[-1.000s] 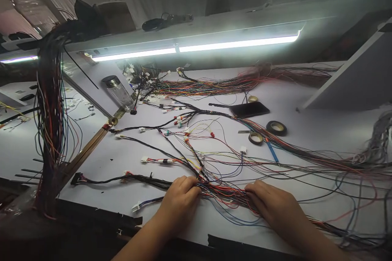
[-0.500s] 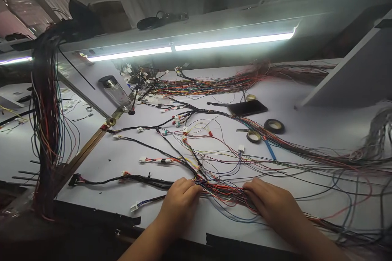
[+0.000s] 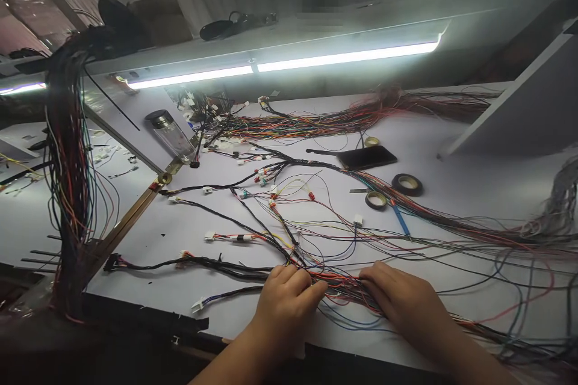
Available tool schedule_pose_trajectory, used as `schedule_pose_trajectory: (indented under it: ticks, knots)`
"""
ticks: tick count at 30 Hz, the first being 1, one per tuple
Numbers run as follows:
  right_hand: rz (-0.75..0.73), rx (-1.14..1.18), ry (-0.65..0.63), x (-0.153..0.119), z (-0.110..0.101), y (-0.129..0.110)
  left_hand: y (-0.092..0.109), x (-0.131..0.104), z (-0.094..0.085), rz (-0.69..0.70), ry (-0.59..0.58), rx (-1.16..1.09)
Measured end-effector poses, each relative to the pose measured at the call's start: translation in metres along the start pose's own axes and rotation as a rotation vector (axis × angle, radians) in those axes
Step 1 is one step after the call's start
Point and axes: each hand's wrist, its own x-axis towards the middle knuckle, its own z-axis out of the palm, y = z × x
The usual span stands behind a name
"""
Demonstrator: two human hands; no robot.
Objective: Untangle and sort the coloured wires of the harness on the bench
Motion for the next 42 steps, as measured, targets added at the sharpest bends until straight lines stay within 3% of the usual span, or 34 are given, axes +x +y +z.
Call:
schedule_pose_trajectory:
  ticks: [5, 12, 18, 22, 29, 35, 42]
  knots:
    - [-0.015, 0.004, 0.028, 0.0, 0.001, 0.002, 0.001, -0.003, 0.017, 0.016, -0.096, -0.032]
    - [-0.03, -0.006, 0.055, -0.002, 0.004, 0.004, -0.005, -0.025, 0.014, -0.087, 0.135, -0.097]
    - [-0.028, -0.027, 0.067, -0.002, 0.003, 0.003, -0.003, -0.038, 0.011, -0.161, 0.043, 0.0]
    - [-0.027, -0.028, 0.067, -0.002, 0.005, 0.004, 0.003, -0.033, 0.014, -0.117, 0.031, 0.0]
    - [-0.015, -0.044, 0.048, -0.003, 0.008, 0.007, 0.016, -0.018, 0.017, -0.063, 0.176, 0.005]
    - [-0.024, -0.051, 0.08, -0.004, 0.011, 0.007, 0.022, -0.008, 0.025, -0.029, 0.19, -0.026]
    - [-0.026, -0.028, 0.075, -0.002, 0.006, 0.005, 0.016, -0.013, 0.013, -0.101, 0.2, -0.084]
